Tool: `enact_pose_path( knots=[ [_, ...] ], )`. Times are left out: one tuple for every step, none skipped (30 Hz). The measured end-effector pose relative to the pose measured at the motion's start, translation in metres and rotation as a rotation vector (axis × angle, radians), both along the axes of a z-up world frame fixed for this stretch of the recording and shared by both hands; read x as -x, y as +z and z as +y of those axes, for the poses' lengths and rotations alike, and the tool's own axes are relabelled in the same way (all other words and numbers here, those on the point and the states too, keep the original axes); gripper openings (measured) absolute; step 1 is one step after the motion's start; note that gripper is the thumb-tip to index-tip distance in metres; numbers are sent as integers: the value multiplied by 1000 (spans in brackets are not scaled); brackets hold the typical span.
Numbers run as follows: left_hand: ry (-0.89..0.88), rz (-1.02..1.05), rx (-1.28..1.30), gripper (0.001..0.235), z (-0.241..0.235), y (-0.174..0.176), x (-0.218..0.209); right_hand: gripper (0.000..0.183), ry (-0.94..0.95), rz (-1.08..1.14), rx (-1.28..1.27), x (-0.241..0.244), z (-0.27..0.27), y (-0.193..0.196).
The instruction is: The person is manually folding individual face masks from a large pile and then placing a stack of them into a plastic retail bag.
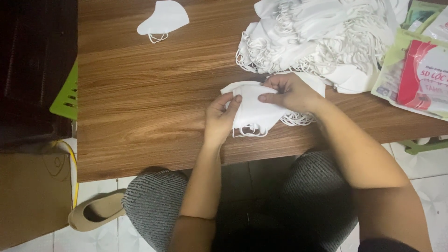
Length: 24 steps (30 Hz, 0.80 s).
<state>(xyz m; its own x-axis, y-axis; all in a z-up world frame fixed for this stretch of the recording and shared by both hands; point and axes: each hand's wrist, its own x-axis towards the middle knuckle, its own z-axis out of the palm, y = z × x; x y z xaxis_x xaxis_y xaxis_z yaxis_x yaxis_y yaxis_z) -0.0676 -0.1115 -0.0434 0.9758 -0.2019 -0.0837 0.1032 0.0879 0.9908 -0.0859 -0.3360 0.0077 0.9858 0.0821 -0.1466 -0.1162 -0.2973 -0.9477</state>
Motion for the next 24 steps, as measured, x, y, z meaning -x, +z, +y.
enact_pose_path(
  knots=[
    [-1,0,0,26,0,3,1,15,-1,0,0,0,1,0],
    [-3,5,-2,26,0,5,2,16,7,10,-4,0,1,0],
    [-6,9,-5,27,0,8,3,16,16,20,-8,-1,2,1],
    [-6,9,-5,27,-1,10,4,16,16,20,-8,0,4,2],
    [-13,2,-16,28,-2,11,4,17,13,22,-16,1,6,4],
    [-20,-4,-27,30,-3,13,5,17,10,25,-23,1,7,5],
    [-21,-6,-27,30,-3,12,5,17,9,24,-23,1,7,2],
    [-17,-16,-38,28,-4,11,5,18,6,24,-23,0,6,0],
    [-12,-26,-49,27,-4,10,6,19,4,25,-24,0,6,-3],
    [-13,-26,-50,27,-5,10,6,19,4,25,-24,2,7,1],
    [9,-78,-76,28,-5,10,6,19,-9,14,-15,3,8,6],
    [30,-129,-102,28,-5,10,6,19,-22,3,-6,5,10,11],
    [29,-129,-101,28,-5,8,5,19,-23,3,-6,4,4,11],
    [74,-223,-174,28,-6,6,3,19,-29,-82,90,4,-2,11],
    [118,-316,-247,28,-6,4,2,18,-36,-167,186,3,-8,10],
    [117,-316,-247,28,-5,6,2,18,-38,-166,186,2,-17,8],
    [132,-340,-236,25,-4,7,1,24,-46,-175,436,1,-26,6],
    [147,-364,-225,23,-3,8,0,31,-55,-182,685,-1,-36,4],
    [148,-365,-224,23,-1,8,-1,31,-54,-183,686,-5,-40,1],
    [163,-360,-199,20,0,7,-3,44,-46,-80,826,-9,-44,-2],
    [177,-355,-174,18,2,6,-5,57,-38,26,966,-12,-48,-4],
    [177,-356,-173,18,2,6,-6,57,-38,24,967,-15,-50,-10],
    [172,-343,-142,17,2,5,-7,64,-21,100,1007,-17,-52,-17],
    [167,-329,-111,15,2,5,-8,71,-4,176,1045,-20,-53,-24]
  ],
)
